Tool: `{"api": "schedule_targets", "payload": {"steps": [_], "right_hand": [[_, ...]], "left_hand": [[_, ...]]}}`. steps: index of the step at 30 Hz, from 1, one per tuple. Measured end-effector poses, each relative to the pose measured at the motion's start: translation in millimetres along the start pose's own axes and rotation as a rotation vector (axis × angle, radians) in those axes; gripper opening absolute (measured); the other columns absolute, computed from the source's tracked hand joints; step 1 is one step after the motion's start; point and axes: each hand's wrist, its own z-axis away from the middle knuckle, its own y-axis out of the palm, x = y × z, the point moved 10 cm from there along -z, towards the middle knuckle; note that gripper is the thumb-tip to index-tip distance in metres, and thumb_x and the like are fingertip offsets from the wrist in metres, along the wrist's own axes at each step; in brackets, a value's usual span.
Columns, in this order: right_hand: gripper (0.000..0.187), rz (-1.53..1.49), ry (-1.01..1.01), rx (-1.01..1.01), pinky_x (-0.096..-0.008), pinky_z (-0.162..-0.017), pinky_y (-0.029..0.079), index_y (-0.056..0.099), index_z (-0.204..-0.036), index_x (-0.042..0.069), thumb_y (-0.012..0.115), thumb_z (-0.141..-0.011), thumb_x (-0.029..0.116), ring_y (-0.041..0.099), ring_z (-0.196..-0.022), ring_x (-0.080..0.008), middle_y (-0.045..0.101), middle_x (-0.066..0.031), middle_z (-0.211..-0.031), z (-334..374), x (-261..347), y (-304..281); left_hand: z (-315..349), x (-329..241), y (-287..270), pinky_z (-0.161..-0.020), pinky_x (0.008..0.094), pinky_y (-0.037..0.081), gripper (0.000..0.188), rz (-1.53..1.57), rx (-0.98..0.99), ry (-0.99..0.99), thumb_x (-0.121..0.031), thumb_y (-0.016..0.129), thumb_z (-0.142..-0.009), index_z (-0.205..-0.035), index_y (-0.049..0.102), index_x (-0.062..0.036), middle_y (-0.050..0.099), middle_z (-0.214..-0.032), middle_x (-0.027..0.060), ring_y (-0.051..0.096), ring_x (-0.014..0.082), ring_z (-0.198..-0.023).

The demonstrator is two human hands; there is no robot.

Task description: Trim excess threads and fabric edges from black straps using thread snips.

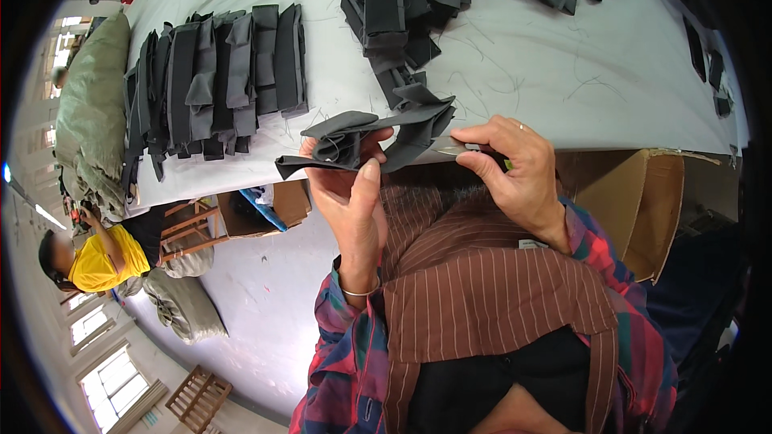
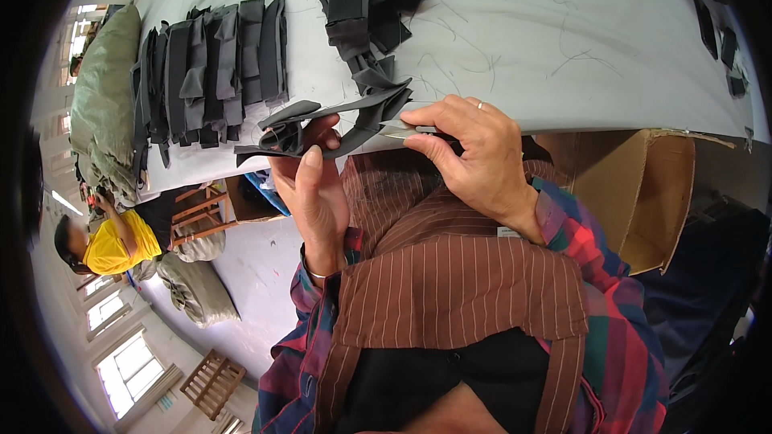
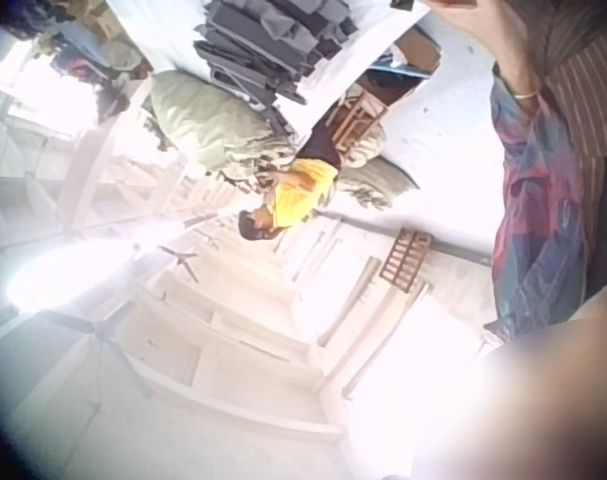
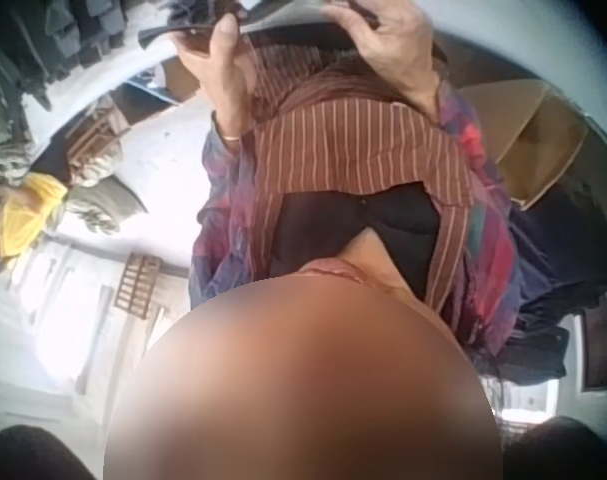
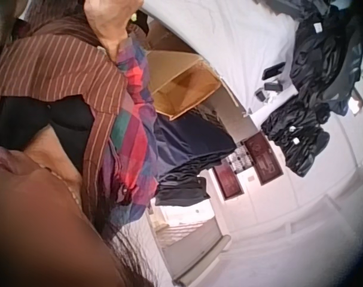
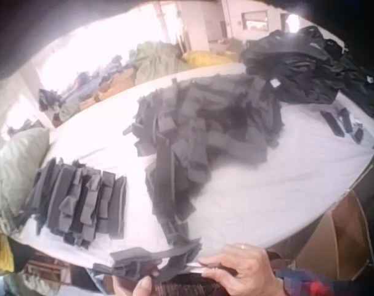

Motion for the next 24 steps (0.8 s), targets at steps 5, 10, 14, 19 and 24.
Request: {"api": "schedule_targets", "payload": {"steps": [5, 10, 14, 19, 24], "right_hand": [[0.016, 0.105, -0.067, -0.042, -0.031, -0.057, 0.039, 0.069, -0.087, 0.01, 0.074, -0.073, 0.015, 0.053, -0.061, -0.0206, 0.061, -0.0025, -0.072, -1.1, 7.9, -0.7], [0.013, 0.184, -0.127, -0.048, -0.0321, -0.055, 0.037, 0.068, -0.085, 0.011, 0.074, -0.073, 0.015, 0.052, -0.059, -0.0201, 0.059, -0.0009, -0.068, 0.9, 13.8, -0.2], [0.013, 0.22, -0.128, -0.018, -0.0327, -0.056, 0.038, 0.068, -0.086, 0.011, 0.073, -0.074, 0.014, 0.053, -0.061, -0.0211, 0.058, -0.0014, -0.068, 0.7, 15.2, 1.9], [0.018, 0.155, -0.083, 0.019, -0.0354, -0.059, 0.041, 0.066, -0.094, 0.007, 0.07, -0.076, 0.008, 0.052, -0.065, -0.0249, 0.056, -0.0066, -0.073, -4.8, 20.1, 9.2], [0.02, 0.29, -0.155, 0.041, -0.0364, -0.058, 0.043, 0.064, -0.095, 0.007, 0.068, -0.076, 0.007, 0.054, -0.067, -0.0258, 0.053, -0.007, -0.073, -5.4, 28.8, 26.0]], "left_hand": [[1.8, -4.9, 4.5, -0.089, 0.0325, 0.041, 0.052, -0.075, 0.029, 0.079, -0.007, 0.065, -0.081, -0.127, 0.042, -0.0009, 0.061, -0.111, 0.0222, 0.057, 0.0216, -0.095], [4.7, -11.3, 12.3, -0.088, 0.0341, 0.043, 0.052, -0.1, 0.049, 0.114, -0.005, 0.065, -0.08, -0.126, 0.041, -0.0007, 0.06, -0.111, 0.0197, 0.059, 0.0234, -0.097], [6.3, -9.0, 10.3, -0.086, 0.0336, 0.044, 0.056, -0.118, 0.067, 0.138, -0.002, 0.066, -0.079, -0.128, 0.038, -0.0016, 0.058, -0.113, 0.0177, 0.06, 0.025, -0.098], [9.1, -4.5, 8.5, -0.085, 0.0294, 0.046, 0.068, -0.143, 0.023, 0.097, 0.008, 0.067, -0.072, -0.126, 0.028, -0.005, 0.048, -0.119, 0.0151, 0.056, 0.0201, -0.102], [12.2, -1.8, 9.5, -0.086, 0.0295, 0.047, 0.071, -0.229, 0.027, 0.129, 0.007, 0.071, -0.07, -0.126, 0.029, -0.0042, 0.046, -0.118, 0.0134, 0.056, 0.0181, -0.1]]}}
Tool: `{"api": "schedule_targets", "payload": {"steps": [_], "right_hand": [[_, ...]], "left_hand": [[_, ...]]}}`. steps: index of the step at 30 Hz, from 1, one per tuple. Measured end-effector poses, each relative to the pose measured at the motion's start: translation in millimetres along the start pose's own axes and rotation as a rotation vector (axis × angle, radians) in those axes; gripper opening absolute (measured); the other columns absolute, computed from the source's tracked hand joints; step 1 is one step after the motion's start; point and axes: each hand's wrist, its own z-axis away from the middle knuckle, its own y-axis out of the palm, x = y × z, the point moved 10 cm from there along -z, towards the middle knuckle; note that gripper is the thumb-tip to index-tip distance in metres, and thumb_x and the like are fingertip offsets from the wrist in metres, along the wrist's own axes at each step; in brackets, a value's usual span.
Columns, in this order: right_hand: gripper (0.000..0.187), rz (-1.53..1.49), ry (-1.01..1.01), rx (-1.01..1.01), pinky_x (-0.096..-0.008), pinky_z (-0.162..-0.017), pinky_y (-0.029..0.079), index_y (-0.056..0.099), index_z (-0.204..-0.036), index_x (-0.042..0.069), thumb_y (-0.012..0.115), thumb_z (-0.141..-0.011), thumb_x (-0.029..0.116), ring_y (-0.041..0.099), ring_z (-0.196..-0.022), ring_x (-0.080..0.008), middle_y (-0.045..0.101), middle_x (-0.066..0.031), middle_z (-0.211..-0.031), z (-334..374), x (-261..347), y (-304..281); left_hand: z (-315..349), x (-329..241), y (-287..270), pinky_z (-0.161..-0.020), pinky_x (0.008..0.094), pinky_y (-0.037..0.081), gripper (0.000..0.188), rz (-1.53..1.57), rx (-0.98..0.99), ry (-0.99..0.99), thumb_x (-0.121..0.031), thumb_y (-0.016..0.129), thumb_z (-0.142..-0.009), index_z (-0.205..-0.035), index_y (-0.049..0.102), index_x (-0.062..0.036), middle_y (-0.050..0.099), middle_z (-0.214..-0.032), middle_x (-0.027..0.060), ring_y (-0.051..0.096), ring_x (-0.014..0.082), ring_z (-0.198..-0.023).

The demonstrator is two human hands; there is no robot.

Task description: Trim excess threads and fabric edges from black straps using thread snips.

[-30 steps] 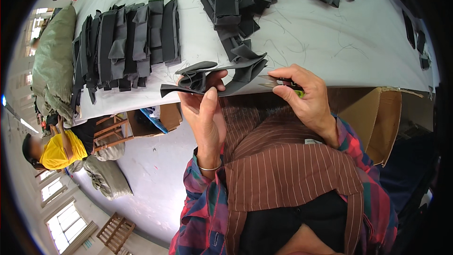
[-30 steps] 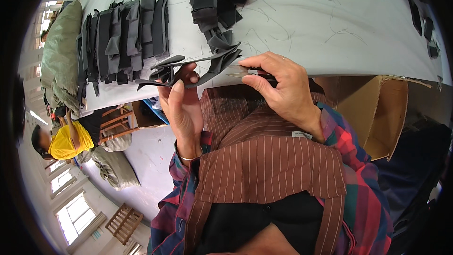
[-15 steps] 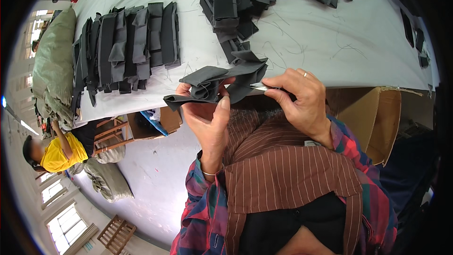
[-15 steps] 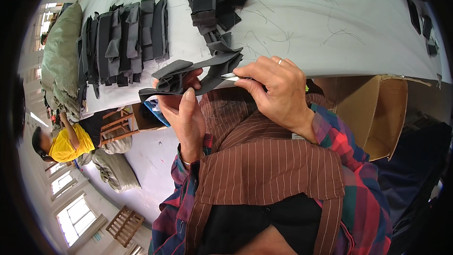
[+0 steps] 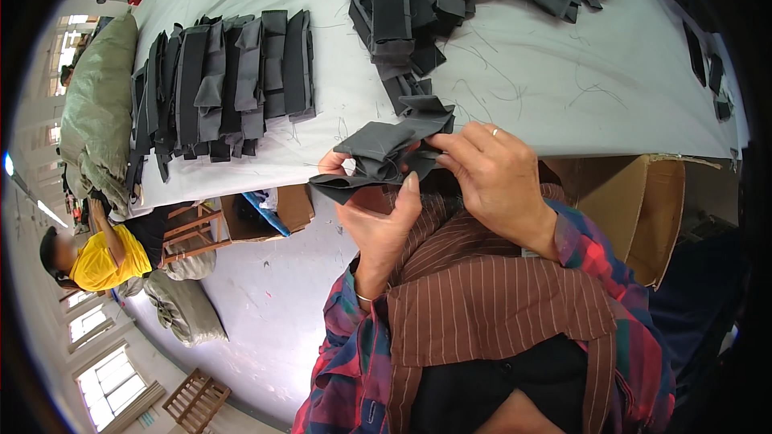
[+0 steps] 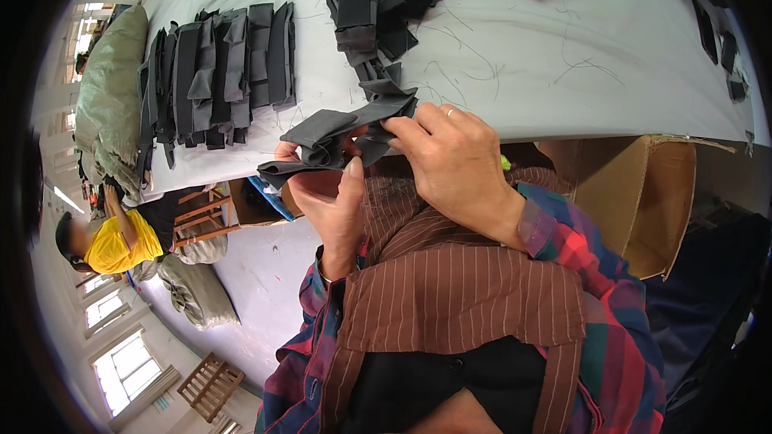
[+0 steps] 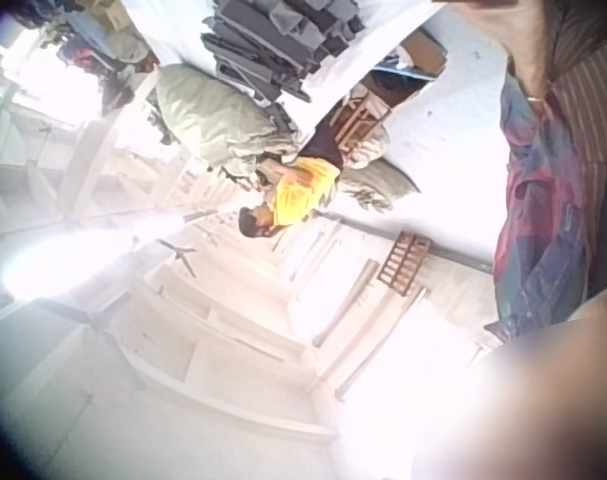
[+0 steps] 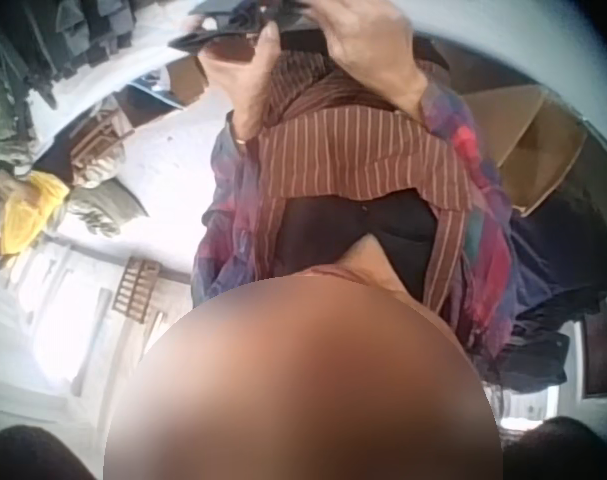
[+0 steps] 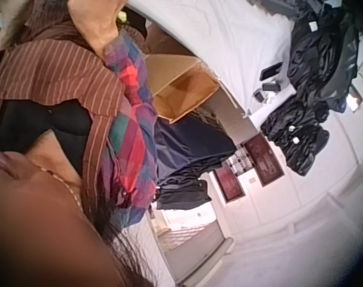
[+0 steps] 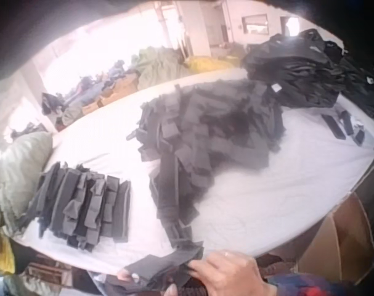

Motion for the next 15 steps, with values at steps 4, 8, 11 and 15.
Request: {"api": "schedule_targets", "payload": {"steps": [4, 8, 11, 15], "right_hand": [[0.009, 0.105, -0.007, -0.01, -0.0354, -0.058, 0.045, 0.062, -0.085, 0.007, 0.066, -0.077, 0.01, 0.055, -0.065, -0.0226, 0.051, -0.0049, -0.071, -1.2, 0.8, 4.4], [0.006, 0.145, -0.011, -0.022, -0.0351, -0.056, 0.044, 0.061, -0.081, 0.008, 0.065, -0.077, 0.01, 0.055, -0.064, -0.0217, 0.051, -0.0042, -0.07, -0.9, 0.6, 5.6], [0.005, 0.171, -0.023, -0.036, -0.0347, -0.056, 0.044, 0.061, -0.08, 0.008, 0.064, -0.076, 0.01, 0.055, -0.064, -0.0214, 0.051, -0.0036, -0.069, -0.9, 2.0, 4.4], [0.004, 0.173, -0.044, -0.03, -0.0346, -0.056, 0.044, 0.061, -0.079, 0.009, 0.064, -0.076, 0.01, 0.055, -0.063, -0.0211, 0.052, -0.0037, -0.068, -1.2, 2.8, 5.1]], "left_hand": [[3.3, -0.2, 5.1, -0.085, 0.0293, 0.048, 0.071, -0.024, 0.017, -0.019, 0.007, 0.071, -0.069, -0.125, 0.029, -0.0035, 0.046, -0.115, 0.012, 0.056, 0.016, -0.095], [3.9, -0.7, 5.4, -0.085, 0.0289, 0.048, 0.071, -0.014, 0.007, -0.022, 0.007, 0.07, -0.069, -0.125, 0.029, -0.0031, 0.046, -0.113, 0.011, 0.056, 0.0154, -0.093], [3.1, -1.2, 8.6, -0.085, 0.0291, 0.048, 0.07, -0.013, 0.033, -0.022, 0.008, 0.07, -0.069, -0.125, 0.029, -0.0039, 0.047, -0.112, 0.0106, 0.056, 0.0152, -0.093], [2.5, -1.0, 12.4, -0.085, 0.0296, 0.048, 0.069, 0.009, 0.049, -0.038, 0.009, 0.068, -0.071, -0.125, 0.029, -0.0048, 0.047, -0.113, 0.0116, 0.056, 0.0151, -0.094]]}}
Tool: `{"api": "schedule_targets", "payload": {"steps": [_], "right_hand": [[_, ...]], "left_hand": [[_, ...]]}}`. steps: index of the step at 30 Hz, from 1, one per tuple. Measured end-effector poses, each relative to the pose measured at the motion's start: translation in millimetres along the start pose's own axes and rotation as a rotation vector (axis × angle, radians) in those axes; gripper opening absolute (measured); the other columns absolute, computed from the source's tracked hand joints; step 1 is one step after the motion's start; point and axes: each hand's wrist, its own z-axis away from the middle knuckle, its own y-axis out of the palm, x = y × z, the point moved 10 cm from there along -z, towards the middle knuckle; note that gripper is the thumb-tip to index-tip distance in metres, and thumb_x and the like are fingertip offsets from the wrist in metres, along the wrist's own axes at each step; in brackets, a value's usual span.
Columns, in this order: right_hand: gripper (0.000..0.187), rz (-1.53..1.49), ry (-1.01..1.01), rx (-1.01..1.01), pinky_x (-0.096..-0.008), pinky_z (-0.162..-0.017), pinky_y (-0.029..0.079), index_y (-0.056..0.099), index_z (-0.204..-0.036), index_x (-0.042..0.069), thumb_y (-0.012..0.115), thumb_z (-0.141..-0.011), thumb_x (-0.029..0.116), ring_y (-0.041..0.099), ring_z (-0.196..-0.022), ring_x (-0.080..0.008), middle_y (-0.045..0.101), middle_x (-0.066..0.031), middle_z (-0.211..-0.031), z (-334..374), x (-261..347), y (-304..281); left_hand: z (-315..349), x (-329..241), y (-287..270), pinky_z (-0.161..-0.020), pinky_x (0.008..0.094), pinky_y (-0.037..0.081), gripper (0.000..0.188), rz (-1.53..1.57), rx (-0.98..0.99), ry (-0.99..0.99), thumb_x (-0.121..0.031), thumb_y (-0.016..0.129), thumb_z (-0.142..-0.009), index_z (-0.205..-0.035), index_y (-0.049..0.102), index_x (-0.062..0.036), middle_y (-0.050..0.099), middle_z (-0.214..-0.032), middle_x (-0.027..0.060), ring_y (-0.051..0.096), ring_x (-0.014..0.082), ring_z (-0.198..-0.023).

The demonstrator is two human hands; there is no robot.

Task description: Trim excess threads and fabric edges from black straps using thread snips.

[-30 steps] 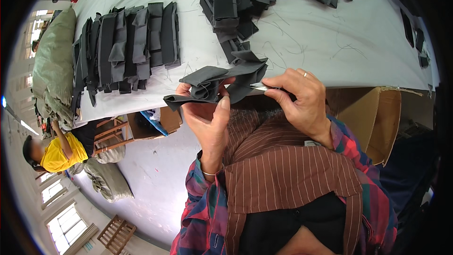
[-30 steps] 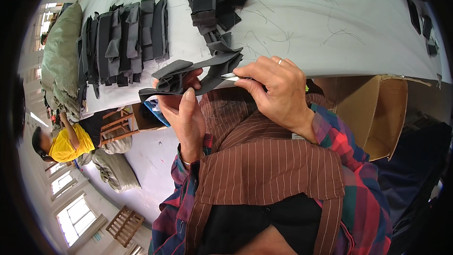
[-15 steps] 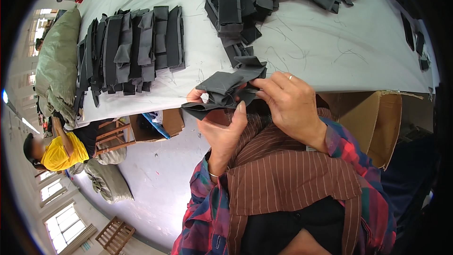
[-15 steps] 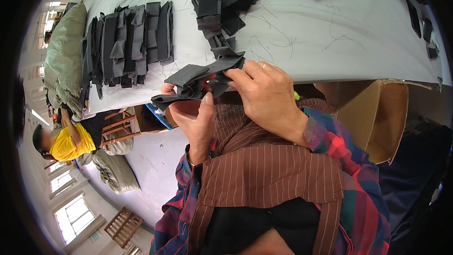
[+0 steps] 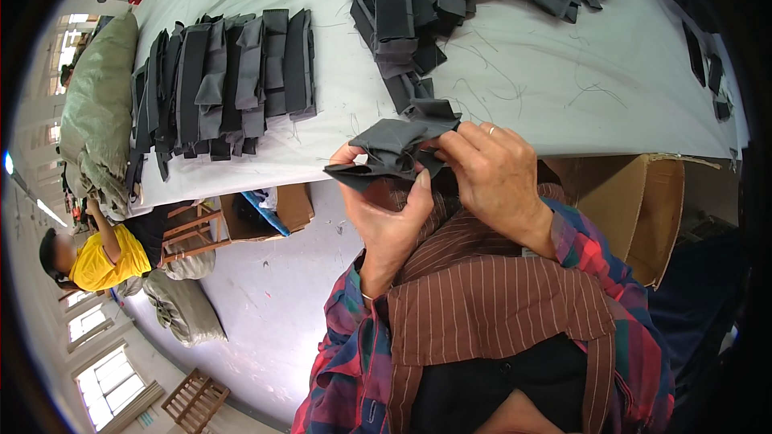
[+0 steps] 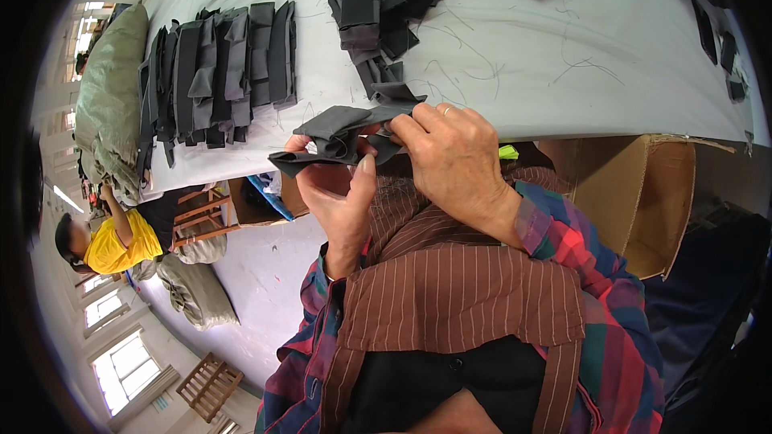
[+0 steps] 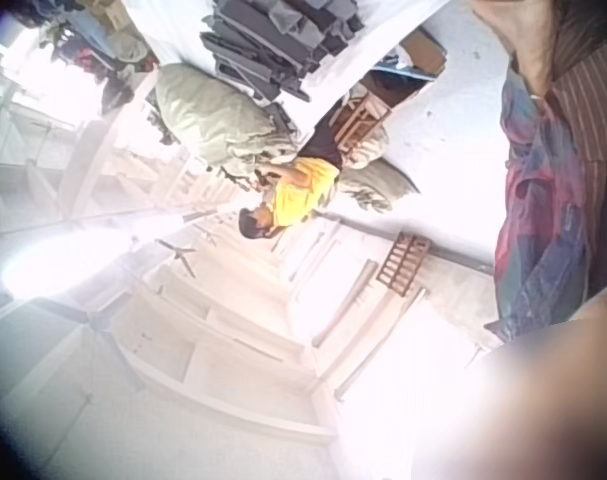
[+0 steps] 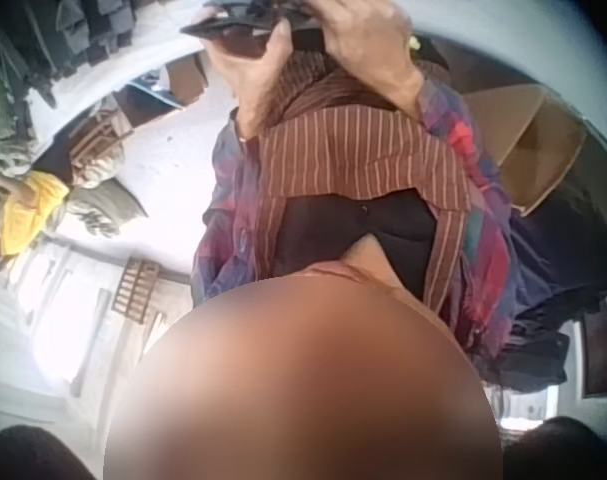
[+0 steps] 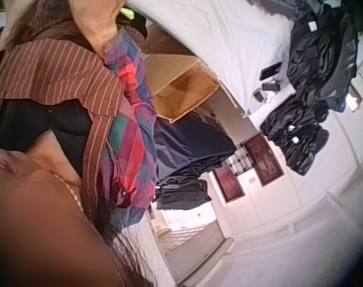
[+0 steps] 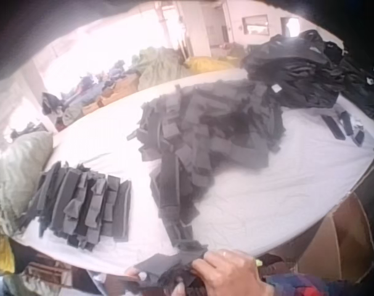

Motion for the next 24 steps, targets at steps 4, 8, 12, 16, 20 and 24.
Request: {"api": "schedule_targets", "payload": {"steps": [4, 8, 12, 16, 20, 24], "right_hand": [[0.009, -0.142, 0.057, 0.05, -0.0329, -0.061, 0.046, 0.064, -0.087, 0.007, 0.064, -0.078, 0.008, 0.059, -0.068, -0.0229, 0.059, -0.0053, -0.074, 2.2, -10.9, -0.3], [0.014, -0.502, 0.277, 0.095, -0.0323, -0.062, 0.048, 0.067, -0.095, 0.005, 0.063, -0.082, 0.008, 0.062, -0.071, -0.0256, 0.066, -0.0096, -0.081, 9.9, -37.5, 2.1], [0.019, -0.688, 0.348, 0.028, -0.0287, -0.064, 0.046, 0.066, -0.103, 0.004, 0.061, -0.084, 0.006, 0.059, -0.069, -0.0225, 0.065, -0.0114, -0.083, 15.0, -56.3, -5.6], [0.019, -0.577, 0.217, 0.006, -0.0306, -0.062, 0.045, 0.066, -0.101, 0.006, 0.062, -0.083, 0.007, 0.058, -0.068, -0.0231, 0.063, -0.0089, -0.079, 1.1, -41.5, -13.2], [0.018, -0.373, 0.032, 0.003, -0.0337, -0.058, 0.041, 0.067, -0.098, 0.01, 0.066, -0.08, 0.011, 0.055, -0.064, -0.0234, 0.058, -0.0047, -0.072, -9.0, -23.1, -6.1], [0.02, -0.308, 0.014, -0.033, -0.0339, -0.057, 0.039, 0.067, -0.099, 0.013, 0.067, -0.079, 0.013, 0.053, -0.062, -0.0227, 0.055, -0.0031, -0.07, -11.1, -26.2, 3.3]], "left_hand": [[-11.8, -3.5, 2.7, -0.082, 0.027, 0.048, 0.064, 0.014, 0.044, -0.069, 0.009, 0.066, -0.077, -0.125, 0.026, -0.0052, 0.055, -0.113, 0.017, 0.059, 0.0162, -0.092], [-26.2, 2.9, -5.6, -0.081, 0.0281, 0.051, 0.057, 0.114, 0.054, -0.18, 0.005, 0.064, -0.085, -0.124, 0.024, -0.0048, 0.063, -0.108, 0.0232, 0.063, 0.0206, -0.095], [-22.7, 19.2, -4.8, -0.082, 0.0309, 0.054, 0.051, 0.213, 0.082, -0.319, 0.002, 0.059, -0.088, -0.128, 0.027, -0.0035, 0.062, -0.109, 0.0257, 0.064, 0.0222, -0.097], [-15.0, 35.0, 1.4, -0.082, 0.0297, 0.054, 0.054, 0.28, 0.117, -0.396, 0.005, 0.057, -0.088, -0.133, 0.028, -0.0033, 0.062, -0.109, 0.023, 0.063, 0.0197, -0.096], [-8.5, 41.1, 5.7, -0.081, 0.0288, 0.054, 0.062, 0.267, 0.171, -0.424, 0.009, 0.055, -0.086, -0.138, 0.024, -0.0051, 0.063, -0.103, 0.015, 0.064, 0.016, -0.092], [-4.8, 42.5, 13.3, -0.078, 0.0273, 0.054, 0.054, 0.21, 0.19, -0.453, 0.007, 0.053, -0.087, -0.134, 0.029, -0.0032, 0.065, -0.104, 0.0189, 0.065, 0.0163, -0.092]]}}
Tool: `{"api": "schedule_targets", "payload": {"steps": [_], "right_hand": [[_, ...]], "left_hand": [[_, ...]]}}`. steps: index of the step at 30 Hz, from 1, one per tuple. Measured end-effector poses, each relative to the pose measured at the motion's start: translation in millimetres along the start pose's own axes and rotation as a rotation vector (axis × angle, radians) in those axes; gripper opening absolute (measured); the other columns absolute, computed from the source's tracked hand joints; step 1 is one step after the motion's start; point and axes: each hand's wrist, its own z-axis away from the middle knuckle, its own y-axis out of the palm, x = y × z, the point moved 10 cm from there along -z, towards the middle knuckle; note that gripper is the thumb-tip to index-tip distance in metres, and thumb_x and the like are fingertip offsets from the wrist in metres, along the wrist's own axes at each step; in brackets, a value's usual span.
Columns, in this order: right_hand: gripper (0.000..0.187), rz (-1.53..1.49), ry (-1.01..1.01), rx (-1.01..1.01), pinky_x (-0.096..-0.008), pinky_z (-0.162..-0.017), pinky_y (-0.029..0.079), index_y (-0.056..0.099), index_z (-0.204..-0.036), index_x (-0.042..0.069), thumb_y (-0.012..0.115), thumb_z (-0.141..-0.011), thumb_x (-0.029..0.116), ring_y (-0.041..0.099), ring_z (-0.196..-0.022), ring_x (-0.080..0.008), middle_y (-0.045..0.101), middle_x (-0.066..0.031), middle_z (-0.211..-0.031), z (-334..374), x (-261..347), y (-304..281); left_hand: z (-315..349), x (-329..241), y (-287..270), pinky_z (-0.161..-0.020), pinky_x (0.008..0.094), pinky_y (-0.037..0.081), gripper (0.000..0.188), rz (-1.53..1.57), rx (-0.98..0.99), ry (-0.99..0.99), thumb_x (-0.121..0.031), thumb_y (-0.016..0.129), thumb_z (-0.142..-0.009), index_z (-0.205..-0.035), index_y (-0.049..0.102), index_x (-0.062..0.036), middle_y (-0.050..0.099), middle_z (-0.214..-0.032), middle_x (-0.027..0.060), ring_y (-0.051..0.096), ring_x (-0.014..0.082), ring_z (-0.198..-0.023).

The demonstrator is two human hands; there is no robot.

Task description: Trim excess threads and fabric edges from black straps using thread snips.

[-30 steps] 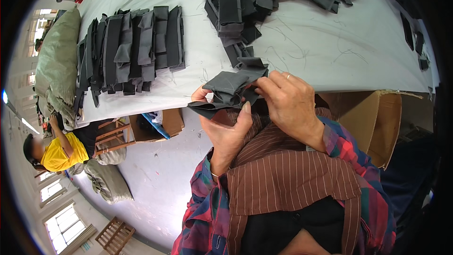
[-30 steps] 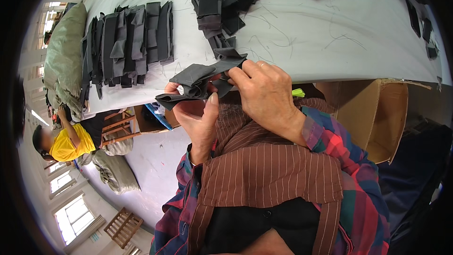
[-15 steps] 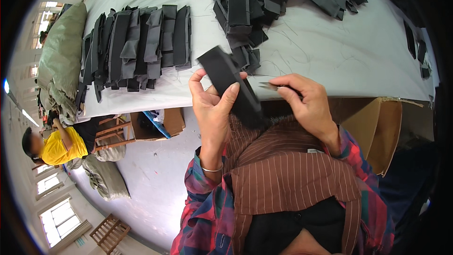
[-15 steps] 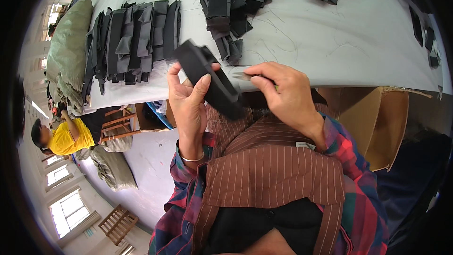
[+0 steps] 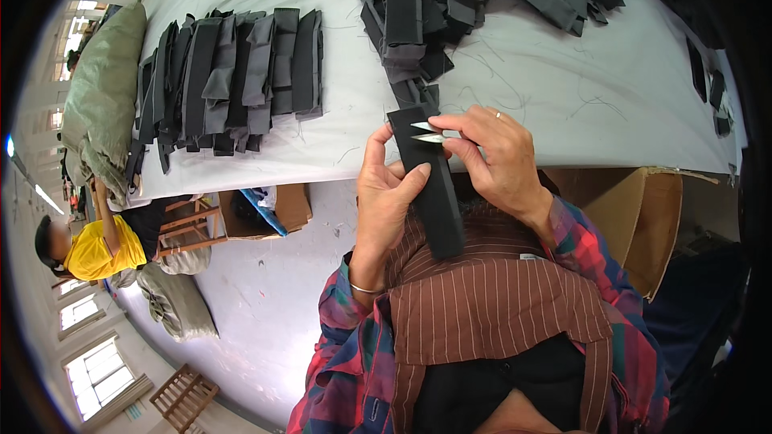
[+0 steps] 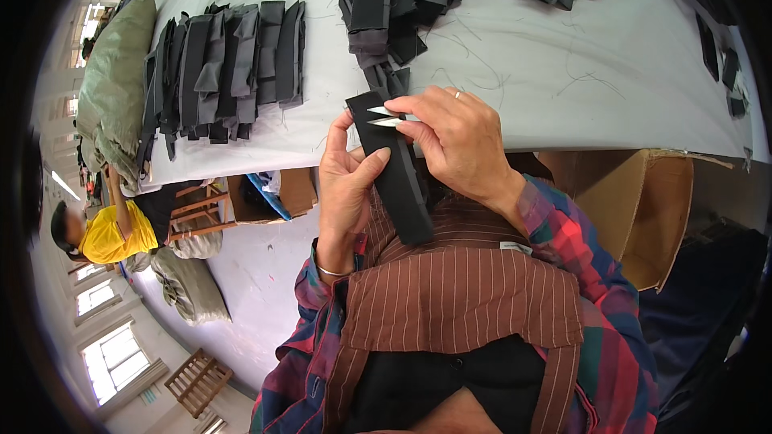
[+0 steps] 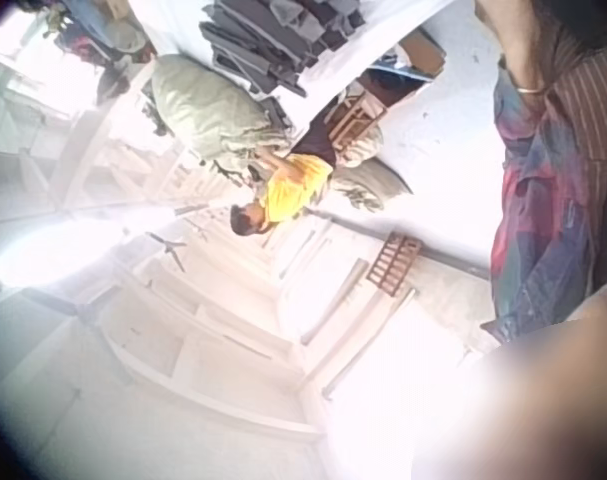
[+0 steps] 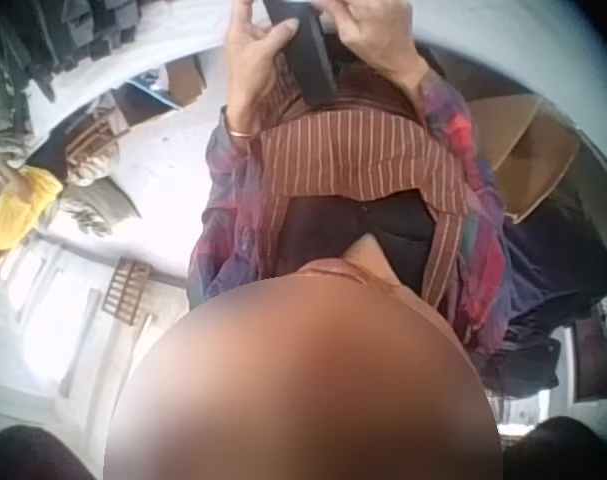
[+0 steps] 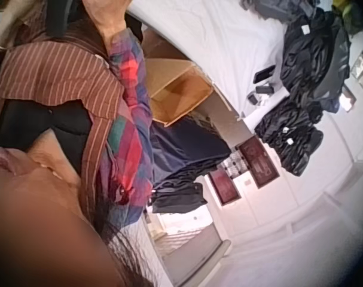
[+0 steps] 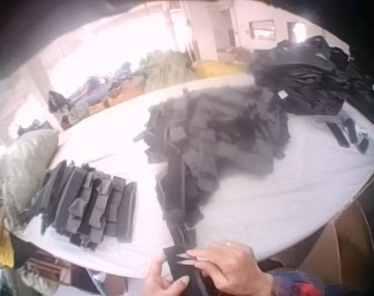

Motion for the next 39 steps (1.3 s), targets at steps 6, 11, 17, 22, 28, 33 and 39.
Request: {"api": "schedule_targets", "payload": {"steps": [6, 11, 17, 22, 28, 33, 39], "right_hand": [[0.021, 0.166, -0.116, -0.04, -0.0329, -0.059, 0.039, 0.067, -0.1, 0.014, 0.067, -0.078, 0.015, 0.053, -0.066, -0.0209, 0.054, -0.0011, -0.071, -5.0, 10.5, -2.1], [0.025, 0.223, -0.183, -0.076, -0.0337, -0.057, 0.035, 0.067, -0.103, 0.013, 0.067, -0.078, 0.012, 0.049, -0.063, -0.0214, 0.051, -0.0021, -0.07, -8.8, 10.4, -5.0], [0.024, 0.223, -0.163, -0.048, -0.0331, -0.058, 0.037, 0.067, -0.101, 0.015, 0.068, -0.077, 0.014, 0.052, -0.065, -0.0206, 0.053, -0.0009, -0.072, -8.6, 5.2, -2.1], [0.024, 0.177, -0.167, -0.014, -0.0326, -0.059, 0.039, 0.067, -0.101, 0.017, 0.069, -0.076, 0.016, 0.053, -0.067, -0.0193, 0.055, 0.0009, -0.074, -10.4, -2.5, -1.6], [0.029, 0.125, -0.204, 0.005, -0.033, -0.059, 0.037, 0.068, -0.104, 0.015, 0.067, -0.076, 0.008, 0.05, -0.064, -0.0216, 0.053, -0.0021, -0.071, -8.9, -3.5, -4.4], [0.04, 0.226, -0.247, 0.106, -0.0318, -0.056, 0.034, 0.069, -0.109, 0.027, 0.064, -0.074, 0.008, 0.044, -0.058, -0.0192, 0.046, 0.0003, -0.067, -6.4, 0.2, 1.7], [0.042, 0.265, -0.31, 0.22, -0.0304, -0.055, 0.032, 0.07, -0.106, 0.029, 0.061, -0.073, 0.006, 0.041, -0.055, -0.0192, 0.044, 0.0005, -0.066, 1.2, -0.7, 8.2]], "left_hand": [[0.3, 9.4, -2.0, -0.077, 0.0284, 0.056, 0.048, -0.055, 0.018, -0.051, 0.007, 0.053, -0.087, -0.13, 0.033, 0.0014, 0.066, -0.1, 0.0234, 0.068, 0.0208, -0.087], [3.4, 12.8, 0.2, -0.067, 0.0244, 0.055, 0.043, -0.055, 0.045, -0.105, 0.005, 0.05, -0.089, -0.128, 0.035, -0.0017, 0.067, -0.098, 0.0197, 0.066, 0.0143, -0.079], [6.2, 12.9, -0.5, -0.064, 0.0235, 0.055, 0.042, -0.08, 0.043, -0.148, 0.002, 0.051, -0.09, -0.129, 0.035, -0.0021, 0.068, -0.095, 0.0183, 0.066, 0.013, -0.076], [6.9, 12.1, -2.9, -0.062, 0.0228, 0.054, 0.041, -0.096, 0.041, -0.178, 0.0, 0.052, -0.09, -0.128, 0.037, -0.0022, 0.069, -0.093, 0.0176, 0.066, 0.0129, -0.075], [7.3, 11.8, -0.8, -0.062, 0.0228, 0.053, 0.04, -0.12, 0.073, -0.197, 0.0, 0.053, -0.09, -0.127, 0.04, -0.0015, 0.07, -0.092, 0.017, 0.066, 0.0123, -0.074], [8.5, 12.0, -2.7, -0.061, 0.022, 0.052, 0.04, -0.236, 0.117, -0.201, -0.001, 0.054, -0.088, -0.126, 0.041, -0.0009, 0.07, -0.087, 0.0147, 0.065, 0.011, -0.072], [13.6, 14.4, -9.7, -0.059, 0.021, 0.049, 0.044, -0.34, 0.158, -0.276, -0.001, 0.056, -0.085, -0.128, 0.043, 0.0005, 0.067, -0.078, 0.0084, 0.062, 0.0082, -0.067]]}}
